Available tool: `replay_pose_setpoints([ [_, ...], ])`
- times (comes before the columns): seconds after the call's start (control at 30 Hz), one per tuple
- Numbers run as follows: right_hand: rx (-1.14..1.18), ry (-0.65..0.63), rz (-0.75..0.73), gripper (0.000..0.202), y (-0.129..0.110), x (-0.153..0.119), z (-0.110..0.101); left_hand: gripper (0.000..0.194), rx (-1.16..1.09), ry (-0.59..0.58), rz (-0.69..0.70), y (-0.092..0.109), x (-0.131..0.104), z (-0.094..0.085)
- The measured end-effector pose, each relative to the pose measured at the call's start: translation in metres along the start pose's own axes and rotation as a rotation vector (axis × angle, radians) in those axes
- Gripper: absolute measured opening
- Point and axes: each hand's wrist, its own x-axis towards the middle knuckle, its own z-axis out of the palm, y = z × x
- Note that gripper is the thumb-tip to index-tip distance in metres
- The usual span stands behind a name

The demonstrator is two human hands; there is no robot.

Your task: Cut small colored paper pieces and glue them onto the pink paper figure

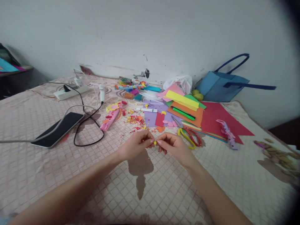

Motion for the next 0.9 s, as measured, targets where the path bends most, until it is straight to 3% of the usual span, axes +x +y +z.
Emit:
replay_pose_setpoints([
  [0.43, 0.063, -0.062, 0.100, 0.019, -0.0012, -0.0009, 0.0013, 0.012, 0.177, -0.016, 0.044, 0.0009, -0.0016, -0.0009],
  [0.9, 0.074, -0.109, 0.114, 0.017, 0.0017, -0.0014, -0.0009, 0.013, 0.176, -0.040, 0.065, -0.0004, -0.0020, -0.0020],
])
